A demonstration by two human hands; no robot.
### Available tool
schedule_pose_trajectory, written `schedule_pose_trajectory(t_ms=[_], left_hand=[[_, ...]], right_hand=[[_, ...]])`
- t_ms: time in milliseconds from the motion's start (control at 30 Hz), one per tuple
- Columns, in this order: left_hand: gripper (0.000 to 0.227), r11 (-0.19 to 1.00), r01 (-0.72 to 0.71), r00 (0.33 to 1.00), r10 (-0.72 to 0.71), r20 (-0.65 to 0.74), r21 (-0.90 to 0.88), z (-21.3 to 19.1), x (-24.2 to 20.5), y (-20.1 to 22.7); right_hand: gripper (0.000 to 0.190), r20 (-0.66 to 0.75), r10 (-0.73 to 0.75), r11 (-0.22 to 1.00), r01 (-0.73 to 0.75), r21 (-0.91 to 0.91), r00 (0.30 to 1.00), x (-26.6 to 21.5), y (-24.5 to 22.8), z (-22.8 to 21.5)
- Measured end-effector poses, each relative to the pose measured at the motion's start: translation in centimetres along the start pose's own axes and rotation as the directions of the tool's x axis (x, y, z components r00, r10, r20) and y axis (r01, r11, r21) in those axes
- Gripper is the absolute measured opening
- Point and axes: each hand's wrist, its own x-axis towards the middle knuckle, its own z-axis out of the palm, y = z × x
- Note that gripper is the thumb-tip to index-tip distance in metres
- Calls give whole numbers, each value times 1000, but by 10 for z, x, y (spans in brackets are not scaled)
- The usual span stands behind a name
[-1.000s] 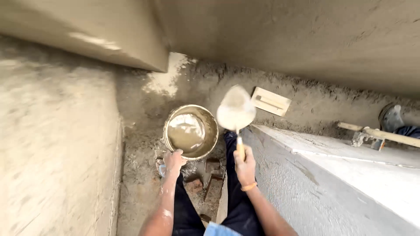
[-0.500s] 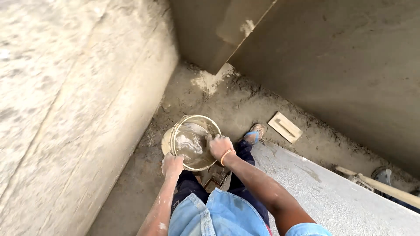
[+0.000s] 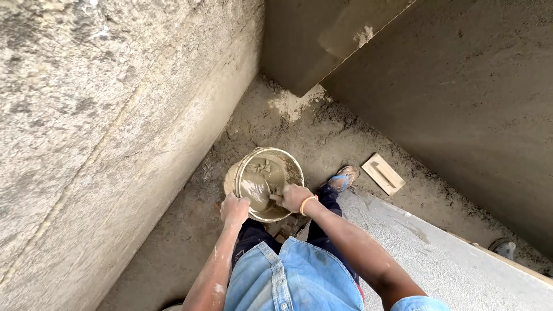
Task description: Applying and smoothing cement plaster on a wall corner using a trowel.
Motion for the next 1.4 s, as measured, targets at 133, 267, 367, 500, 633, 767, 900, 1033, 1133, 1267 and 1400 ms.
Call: schedule_pose_trajectory(t_ms=[133,267,367,500,633,767,900,1033,1133,1267,1400], left_hand=[[48,993,23,1000,-23,7,-115,1,-3,1],[47,967,129,990,-115,76,-219,-9,-20,19],[45,978,80,997,-75,33,-194,-10,-23,23],[45,974,117,992,-105,71,-195,-13,-31,29],[45,984,83,996,-74,58,-155,-7,-30,30],[49,995,65,996,-60,62,-82,-5,-33,27],[52,995,51,997,-46,60,-87,9,-19,13],[47,996,55,998,-52,43,-74,9,-21,3],[48,993,78,995,-72,64,-90,-1,-28,11],[48,995,96,992,-93,87,-35,-5,-30,18],[49,992,118,989,-112,99,-54,-9,-39,29]], right_hand=[[39,-64,89,993,-84,86,994,-38,-16,-33],[41,-193,45,956,-99,-277,980,-46,-7,-41],[30,-372,-96,866,-107,-488,923,-24,13,-29],[25,-375,-116,819,-125,-560,920,2,22,-8],[30,-129,-43,794,-44,-607,991,19,24,21],[26,-29,-5,893,-9,-450,1000,22,34,30],[26,41,-37,879,52,-474,998,9,14,8],[33,-47,23,933,-38,-357,999,-23,-2,-23],[27,-221,-17,889,-86,-449,975,-12,32,-3],[29,-336,-59,792,-161,-589,940,2,39,4],[24,-220,62,865,-162,-475,973,18,35,32]])
